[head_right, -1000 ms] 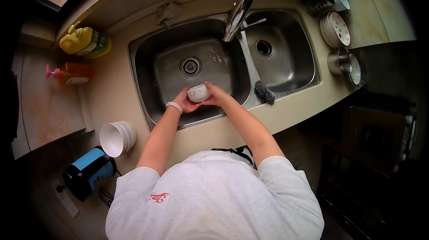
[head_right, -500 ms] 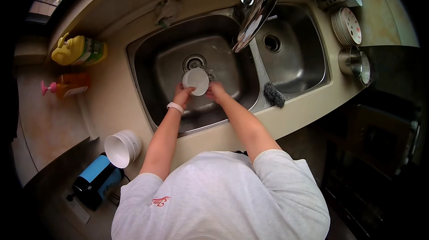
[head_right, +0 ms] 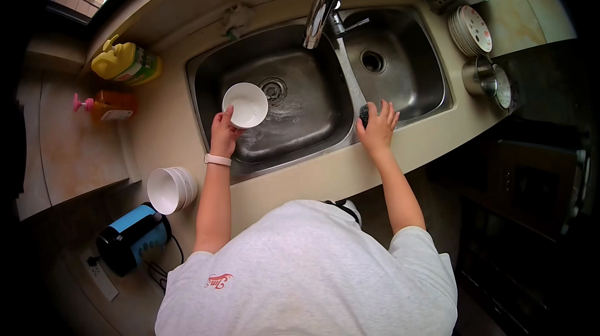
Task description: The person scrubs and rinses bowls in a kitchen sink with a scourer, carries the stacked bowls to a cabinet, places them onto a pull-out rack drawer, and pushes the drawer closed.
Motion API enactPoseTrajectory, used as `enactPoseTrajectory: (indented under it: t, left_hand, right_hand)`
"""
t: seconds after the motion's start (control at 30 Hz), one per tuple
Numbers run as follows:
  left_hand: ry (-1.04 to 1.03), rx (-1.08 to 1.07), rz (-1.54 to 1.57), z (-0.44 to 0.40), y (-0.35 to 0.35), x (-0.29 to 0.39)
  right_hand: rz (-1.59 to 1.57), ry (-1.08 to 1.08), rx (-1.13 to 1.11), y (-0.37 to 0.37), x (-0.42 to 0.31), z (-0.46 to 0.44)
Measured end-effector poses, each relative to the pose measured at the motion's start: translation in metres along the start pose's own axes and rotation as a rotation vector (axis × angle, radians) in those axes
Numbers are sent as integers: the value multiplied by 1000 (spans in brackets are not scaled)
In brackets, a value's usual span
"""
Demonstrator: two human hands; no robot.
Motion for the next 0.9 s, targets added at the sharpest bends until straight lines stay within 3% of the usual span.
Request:
enactPoseTrajectory:
  t: [0.03, 0.1, 0.23, 0.33, 0.43, 0.5, 0.53, 0.6, 0.63, 0.73, 0.9]
  left_hand:
    - [154, -136, 228, 8, -11, -10]
    - [162, -162, 303, 23, -22, -10]
    - [239, -227, 459, 45, -39, -20]
    - [292, -286, 495, 56, -49, -25]
    - [320, -339, 438, 65, -60, -29]
    - [308, -366, 397, 64, -65, -40]
    - [293, -391, 353, 64, -68, -43]
    - [238, -381, 328, 70, -76, -38]
    - [185, -365, 307, 76, -81, -32]
    - [85, -254, 265, 84, -76, -11]
    - [49, -188, 171, 92, -55, -5]
  right_hand:
    - [-5, 4, 8, -5, 9, 2]
    - [-373, -19, -90, -28, 24, 8]
    - [-282, 15, -48, -25, 25, 12]
    - [-361, 2, -188, -33, 17, 2]
    - [-760, 100, 42, 22, -39, -20]
    - [-948, 223, -27, 70, -114, -27]
    - [-948, 408, -7, 86, -151, -23]
    - [-779, 569, -112, 83, -207, -11]
    - [-606, 570, -191, 53, -222, -9]
    - [-508, 485, -312, 5, -236, -7]
    - [-834, 516, -438, 0, -255, 22]
Point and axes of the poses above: each hand's wrist, its own z-axis away from the middle knuckle, its own y-axis out of the back of the hand, x = y × z, the point moved 10 cm from there along -z, towards the middle knuckle, and after that the axes turned 1 degree about z, right-handed, at the moved point
